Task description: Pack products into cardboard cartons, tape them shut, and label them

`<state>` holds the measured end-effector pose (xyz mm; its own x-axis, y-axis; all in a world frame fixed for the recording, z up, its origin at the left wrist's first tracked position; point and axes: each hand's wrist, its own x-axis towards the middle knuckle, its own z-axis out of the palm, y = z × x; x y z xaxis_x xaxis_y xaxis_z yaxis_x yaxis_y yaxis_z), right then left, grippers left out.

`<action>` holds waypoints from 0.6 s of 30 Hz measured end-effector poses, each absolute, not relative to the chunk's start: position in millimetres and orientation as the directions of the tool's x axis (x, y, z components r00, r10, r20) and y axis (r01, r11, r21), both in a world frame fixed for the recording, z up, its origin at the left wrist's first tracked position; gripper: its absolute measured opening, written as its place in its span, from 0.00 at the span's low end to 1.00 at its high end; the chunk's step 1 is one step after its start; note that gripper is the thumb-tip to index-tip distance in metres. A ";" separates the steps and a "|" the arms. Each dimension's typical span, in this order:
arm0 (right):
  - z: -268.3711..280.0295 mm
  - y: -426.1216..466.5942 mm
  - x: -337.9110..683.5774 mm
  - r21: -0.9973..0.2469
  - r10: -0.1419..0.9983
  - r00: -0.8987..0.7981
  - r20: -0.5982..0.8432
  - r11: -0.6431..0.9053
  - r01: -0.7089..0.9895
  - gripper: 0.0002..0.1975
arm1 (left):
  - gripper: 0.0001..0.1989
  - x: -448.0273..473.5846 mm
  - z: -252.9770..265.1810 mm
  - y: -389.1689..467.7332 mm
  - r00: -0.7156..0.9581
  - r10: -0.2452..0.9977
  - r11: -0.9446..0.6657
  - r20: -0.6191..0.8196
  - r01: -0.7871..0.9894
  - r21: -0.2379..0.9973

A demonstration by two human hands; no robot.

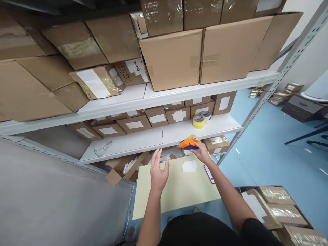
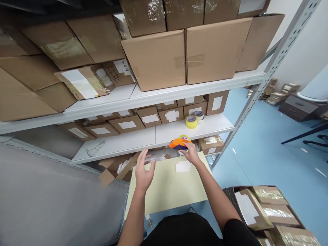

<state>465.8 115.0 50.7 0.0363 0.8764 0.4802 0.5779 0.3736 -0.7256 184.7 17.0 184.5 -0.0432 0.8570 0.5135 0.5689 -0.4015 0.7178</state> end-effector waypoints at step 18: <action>57.2 236.4 420.0 -0.405 0.896 -0.029 0.442 0.228 0.885 0.27 | 0.22 128.1 139.7 -31.7 -0.264 0.894 -0.056 0.362 0.735 0.676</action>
